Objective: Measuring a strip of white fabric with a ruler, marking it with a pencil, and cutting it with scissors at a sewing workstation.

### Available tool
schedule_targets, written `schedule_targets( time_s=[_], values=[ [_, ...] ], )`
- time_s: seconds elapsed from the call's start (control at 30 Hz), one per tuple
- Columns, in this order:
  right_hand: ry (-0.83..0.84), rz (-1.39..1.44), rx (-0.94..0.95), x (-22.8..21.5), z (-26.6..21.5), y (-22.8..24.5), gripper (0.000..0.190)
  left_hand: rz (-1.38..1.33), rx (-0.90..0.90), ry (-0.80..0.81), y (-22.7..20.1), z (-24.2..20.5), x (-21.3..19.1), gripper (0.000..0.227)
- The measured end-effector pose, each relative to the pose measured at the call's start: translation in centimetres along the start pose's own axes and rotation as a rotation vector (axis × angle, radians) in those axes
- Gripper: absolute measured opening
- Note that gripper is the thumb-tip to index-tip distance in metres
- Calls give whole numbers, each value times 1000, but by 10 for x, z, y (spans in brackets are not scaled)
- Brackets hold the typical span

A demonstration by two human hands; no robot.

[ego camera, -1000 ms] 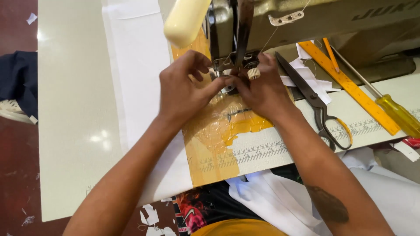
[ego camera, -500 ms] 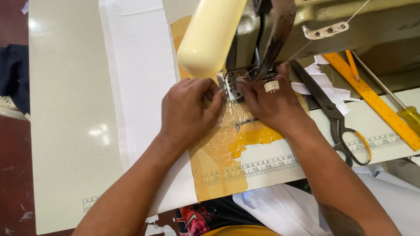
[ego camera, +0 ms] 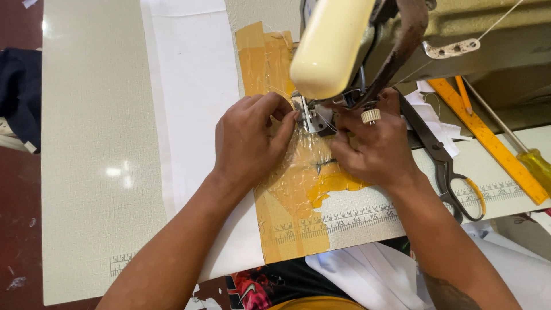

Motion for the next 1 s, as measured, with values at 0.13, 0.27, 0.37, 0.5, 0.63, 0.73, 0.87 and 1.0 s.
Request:
schedule_targets(
  time_s=[0.13, 0.27, 0.37, 0.5, 0.63, 0.73, 0.87, 1.0],
  values=[
    [-2, 34, -47, -9, 10, 9, 7, 55, 79, 11, 2, 0, -1, 9],
    [19, 29, -5, 0, 2, 0, 9, 58, 190, 110, -8, 2, -5, 14],
    [5, -291, -34, 2, 2, -5, 1, 115, 292, 186, -15, -2, -3, 23],
    [-19, -210, 300, -3, 6, -24, 5, 96, 278, 202, 0, 1, 1, 25],
    [29, -442, 452, 1, -14, -42, 34, 64, -67, 337, -2, 15, -23, 27],
    [109, -520, 513, -3, -9, -47, 38, 271, -174, 361, -20, 2, -72, 29],
    [117, -388, 537, -3, -10, -52, 27, 599, -391, 380, -36, -91, -81, 39],
    [28, -199, 42, -16, 6, 1, 17, 599, -217, 162, -34, -185, -65, 78]
  ],
)
Point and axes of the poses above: each hand's wrist, its own z-axis towards the middle knuckle, its own x-axis out of the palm, y = z × x, the point moved 4 cm from there along z, towards the middle knuckle, and after that the axes turned 7 degrees about -x, right-handed, at the moved point
